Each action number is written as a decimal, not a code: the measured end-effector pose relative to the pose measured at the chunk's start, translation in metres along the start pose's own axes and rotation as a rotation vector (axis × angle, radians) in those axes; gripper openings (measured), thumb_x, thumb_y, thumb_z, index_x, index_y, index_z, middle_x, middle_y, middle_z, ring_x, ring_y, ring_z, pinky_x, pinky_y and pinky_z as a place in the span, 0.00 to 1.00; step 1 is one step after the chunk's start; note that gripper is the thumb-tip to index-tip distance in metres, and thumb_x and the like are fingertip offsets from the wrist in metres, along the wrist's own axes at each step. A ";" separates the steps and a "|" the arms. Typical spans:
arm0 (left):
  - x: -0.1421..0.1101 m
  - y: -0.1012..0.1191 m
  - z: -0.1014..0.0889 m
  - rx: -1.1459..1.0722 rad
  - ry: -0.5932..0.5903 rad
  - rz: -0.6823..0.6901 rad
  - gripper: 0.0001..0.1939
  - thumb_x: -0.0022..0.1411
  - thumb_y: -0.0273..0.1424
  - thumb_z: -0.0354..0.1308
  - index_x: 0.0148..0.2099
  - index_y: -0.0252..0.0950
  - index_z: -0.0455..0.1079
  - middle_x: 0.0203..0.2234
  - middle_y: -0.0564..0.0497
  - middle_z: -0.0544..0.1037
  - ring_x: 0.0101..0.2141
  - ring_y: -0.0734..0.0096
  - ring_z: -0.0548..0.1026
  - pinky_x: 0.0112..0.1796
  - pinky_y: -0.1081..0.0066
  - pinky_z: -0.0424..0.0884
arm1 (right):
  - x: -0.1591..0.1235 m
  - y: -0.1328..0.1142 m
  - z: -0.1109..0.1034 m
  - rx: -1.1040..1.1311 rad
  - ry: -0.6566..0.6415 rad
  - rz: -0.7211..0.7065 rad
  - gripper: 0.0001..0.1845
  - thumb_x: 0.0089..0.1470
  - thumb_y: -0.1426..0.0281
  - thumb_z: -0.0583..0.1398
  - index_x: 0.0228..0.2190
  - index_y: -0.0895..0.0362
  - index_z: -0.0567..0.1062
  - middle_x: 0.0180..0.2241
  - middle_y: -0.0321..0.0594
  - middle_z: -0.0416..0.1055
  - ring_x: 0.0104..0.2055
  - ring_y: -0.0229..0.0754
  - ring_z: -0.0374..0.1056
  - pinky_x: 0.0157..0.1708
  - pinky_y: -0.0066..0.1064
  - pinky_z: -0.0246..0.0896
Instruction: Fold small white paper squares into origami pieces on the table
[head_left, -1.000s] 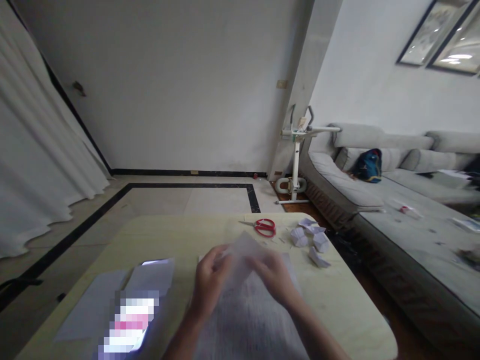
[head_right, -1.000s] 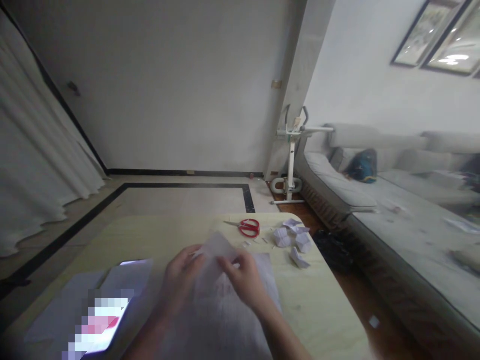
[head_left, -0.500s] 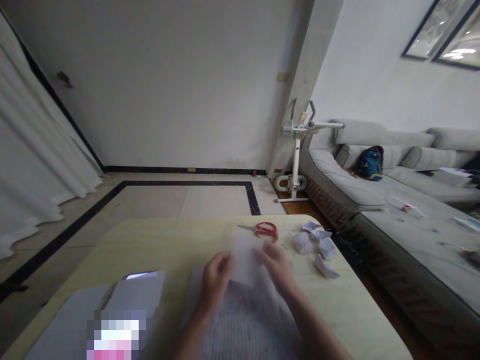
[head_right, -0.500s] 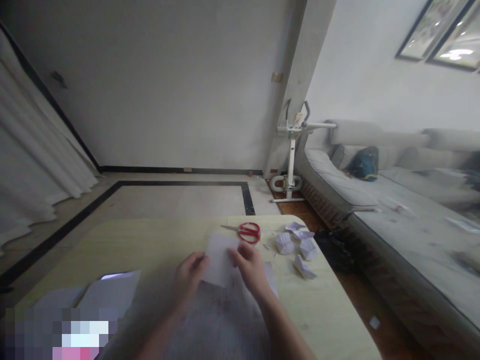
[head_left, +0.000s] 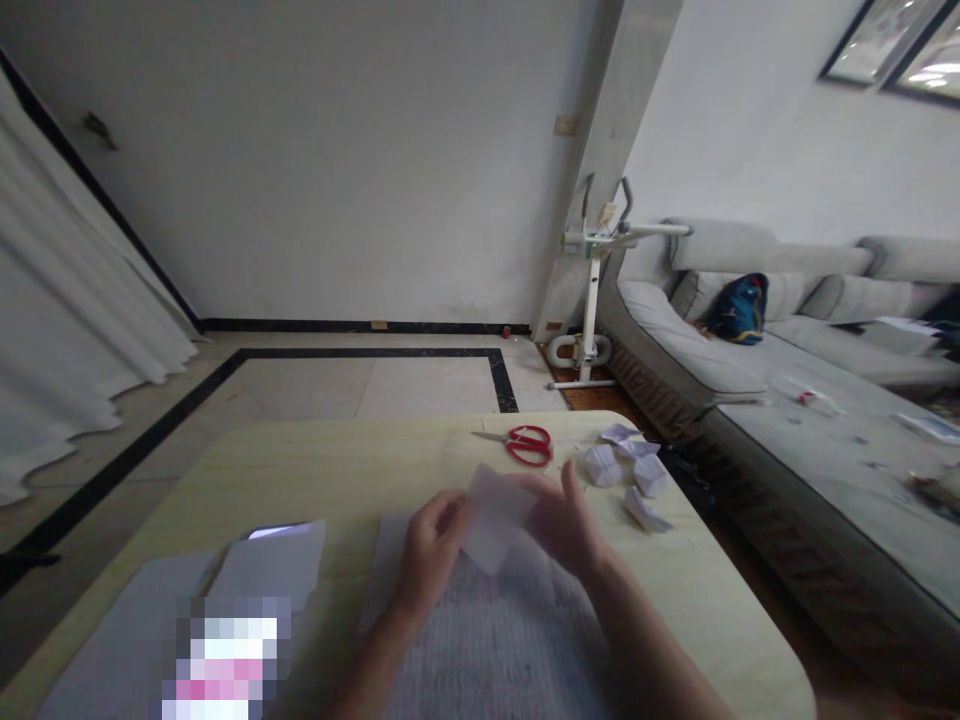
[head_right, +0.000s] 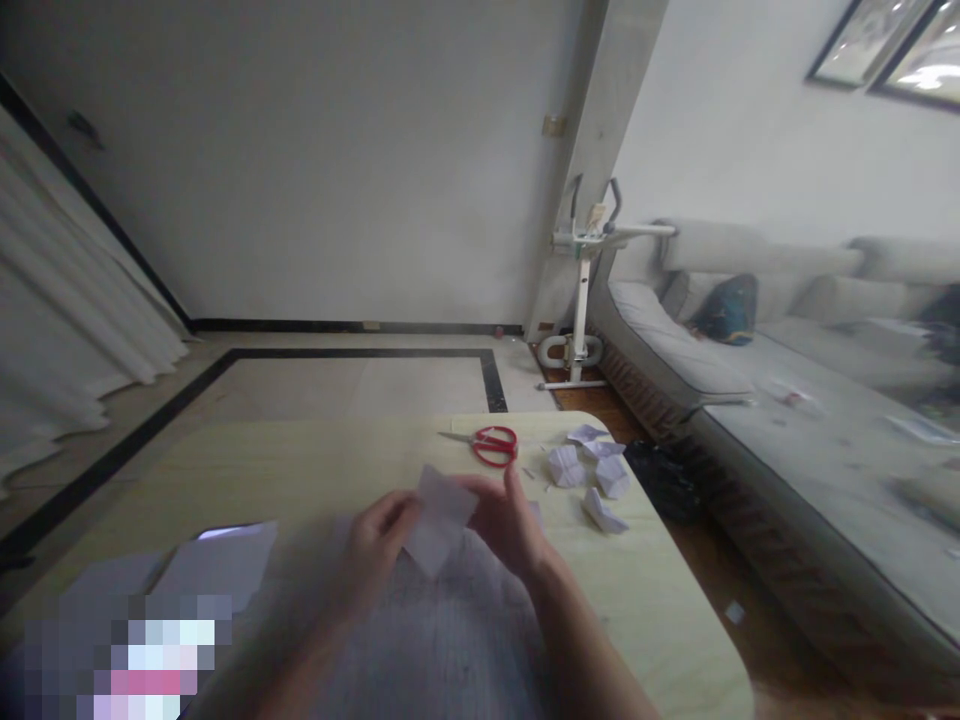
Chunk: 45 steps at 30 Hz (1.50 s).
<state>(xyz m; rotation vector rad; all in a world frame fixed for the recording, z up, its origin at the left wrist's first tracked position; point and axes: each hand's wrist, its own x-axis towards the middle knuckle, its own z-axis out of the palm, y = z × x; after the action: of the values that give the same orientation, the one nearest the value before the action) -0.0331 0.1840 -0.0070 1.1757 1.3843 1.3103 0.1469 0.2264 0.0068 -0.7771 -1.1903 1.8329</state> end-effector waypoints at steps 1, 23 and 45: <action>0.000 0.001 0.000 0.001 0.003 0.002 0.13 0.58 0.40 0.58 0.33 0.34 0.74 0.25 0.52 0.76 0.28 0.68 0.72 0.29 0.75 0.66 | 0.000 0.000 0.000 0.025 -0.016 0.030 0.47 0.51 0.34 0.41 0.40 0.57 0.78 0.38 0.51 0.77 0.46 0.54 0.71 0.45 0.44 0.62; 0.003 -0.008 -0.001 -0.065 0.024 -0.015 0.11 0.58 0.35 0.58 0.39 0.34 0.76 0.34 0.47 0.82 0.36 0.61 0.77 0.37 0.70 0.71 | 0.001 0.011 0.013 -0.457 0.042 -0.060 0.16 0.50 0.64 0.66 0.40 0.56 0.78 0.31 0.37 0.72 0.32 0.39 0.67 0.30 0.29 0.60; -0.003 0.003 0.000 -0.027 -0.019 -0.030 0.14 0.56 0.39 0.62 0.31 0.32 0.76 0.22 0.53 0.74 0.25 0.71 0.70 0.25 0.76 0.64 | 0.005 0.015 0.017 -0.418 0.260 -0.091 0.17 0.51 0.56 0.64 0.26 0.59 0.77 0.22 0.36 0.70 0.24 0.38 0.64 0.25 0.28 0.57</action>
<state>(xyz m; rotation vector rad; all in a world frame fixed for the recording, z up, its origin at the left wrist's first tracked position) -0.0322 0.1807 -0.0039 1.1426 1.3616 1.2895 0.1266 0.2196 -0.0007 -1.1347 -1.4265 1.3730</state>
